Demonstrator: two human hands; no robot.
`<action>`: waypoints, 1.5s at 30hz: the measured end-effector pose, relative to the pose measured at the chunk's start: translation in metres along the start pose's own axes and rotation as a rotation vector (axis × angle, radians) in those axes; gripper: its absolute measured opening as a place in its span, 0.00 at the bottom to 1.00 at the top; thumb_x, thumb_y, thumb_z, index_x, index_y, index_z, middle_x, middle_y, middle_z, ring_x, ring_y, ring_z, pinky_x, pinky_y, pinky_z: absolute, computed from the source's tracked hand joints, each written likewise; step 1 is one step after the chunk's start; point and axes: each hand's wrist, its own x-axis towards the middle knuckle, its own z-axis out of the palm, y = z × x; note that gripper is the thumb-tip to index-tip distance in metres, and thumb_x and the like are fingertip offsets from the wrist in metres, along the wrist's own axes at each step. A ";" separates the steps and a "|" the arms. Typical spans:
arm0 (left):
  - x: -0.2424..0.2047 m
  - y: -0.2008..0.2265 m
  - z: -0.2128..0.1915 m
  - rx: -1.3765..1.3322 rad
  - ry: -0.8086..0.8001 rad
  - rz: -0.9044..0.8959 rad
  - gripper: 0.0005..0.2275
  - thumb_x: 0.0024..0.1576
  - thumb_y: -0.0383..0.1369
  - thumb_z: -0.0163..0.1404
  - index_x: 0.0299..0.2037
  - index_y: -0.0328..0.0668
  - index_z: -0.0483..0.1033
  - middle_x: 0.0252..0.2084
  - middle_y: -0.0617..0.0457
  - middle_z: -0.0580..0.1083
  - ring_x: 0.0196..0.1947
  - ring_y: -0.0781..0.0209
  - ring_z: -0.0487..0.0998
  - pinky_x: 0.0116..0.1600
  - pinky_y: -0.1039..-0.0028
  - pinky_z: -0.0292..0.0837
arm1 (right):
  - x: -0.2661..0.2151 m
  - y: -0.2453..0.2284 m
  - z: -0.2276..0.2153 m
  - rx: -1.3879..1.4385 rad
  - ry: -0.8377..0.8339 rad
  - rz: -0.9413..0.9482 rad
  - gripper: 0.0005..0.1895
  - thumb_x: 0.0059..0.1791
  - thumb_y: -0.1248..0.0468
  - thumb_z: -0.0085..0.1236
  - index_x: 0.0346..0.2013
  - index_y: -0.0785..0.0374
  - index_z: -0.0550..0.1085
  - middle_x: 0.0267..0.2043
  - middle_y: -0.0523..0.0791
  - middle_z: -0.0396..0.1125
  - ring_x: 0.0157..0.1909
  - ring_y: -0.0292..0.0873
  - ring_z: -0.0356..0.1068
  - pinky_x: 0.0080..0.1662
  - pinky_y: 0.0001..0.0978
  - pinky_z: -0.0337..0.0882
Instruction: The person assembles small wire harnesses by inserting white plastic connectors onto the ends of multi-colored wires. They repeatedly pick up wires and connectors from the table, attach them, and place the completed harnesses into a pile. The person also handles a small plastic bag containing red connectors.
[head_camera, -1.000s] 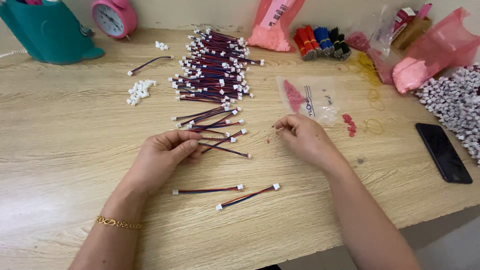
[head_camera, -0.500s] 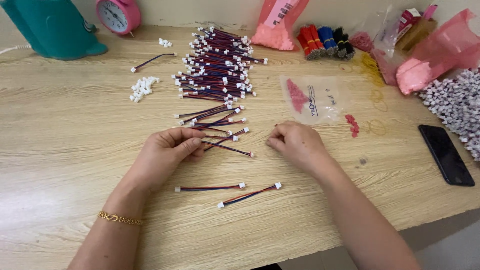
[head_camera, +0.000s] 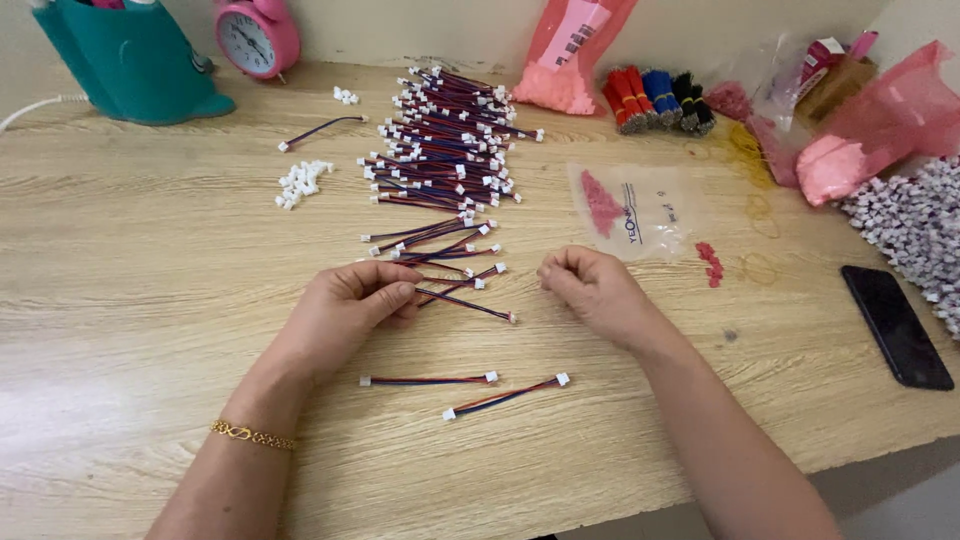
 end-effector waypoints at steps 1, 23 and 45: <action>-0.001 0.002 0.000 0.004 -0.003 0.002 0.09 0.56 0.25 0.52 0.45 0.32 0.78 0.34 0.46 0.77 0.32 0.63 0.79 0.40 0.77 0.79 | 0.000 -0.003 0.002 0.103 0.010 0.042 0.05 0.49 0.63 0.52 0.32 0.61 0.72 0.20 0.37 0.58 0.23 0.32 0.58 0.26 0.20 0.59; 0.004 -0.008 0.003 0.015 -0.059 0.163 0.08 0.55 0.26 0.53 0.43 0.34 0.78 0.28 0.51 0.75 0.28 0.69 0.78 0.34 0.83 0.79 | -0.097 -0.059 0.041 -0.401 -0.383 -0.373 0.02 0.43 0.63 0.62 0.29 0.54 0.79 0.27 0.40 0.74 0.33 0.42 0.76 0.38 0.31 0.75; 0.000 0.001 0.004 0.040 -0.105 0.061 0.07 0.57 0.28 0.52 0.43 0.39 0.79 0.31 0.54 0.78 0.26 0.72 0.72 0.34 0.84 0.72 | -0.106 -0.071 0.072 -0.358 -0.329 -0.528 0.04 0.45 0.67 0.51 0.27 0.55 0.69 0.28 0.38 0.68 0.30 0.38 0.66 0.37 0.28 0.64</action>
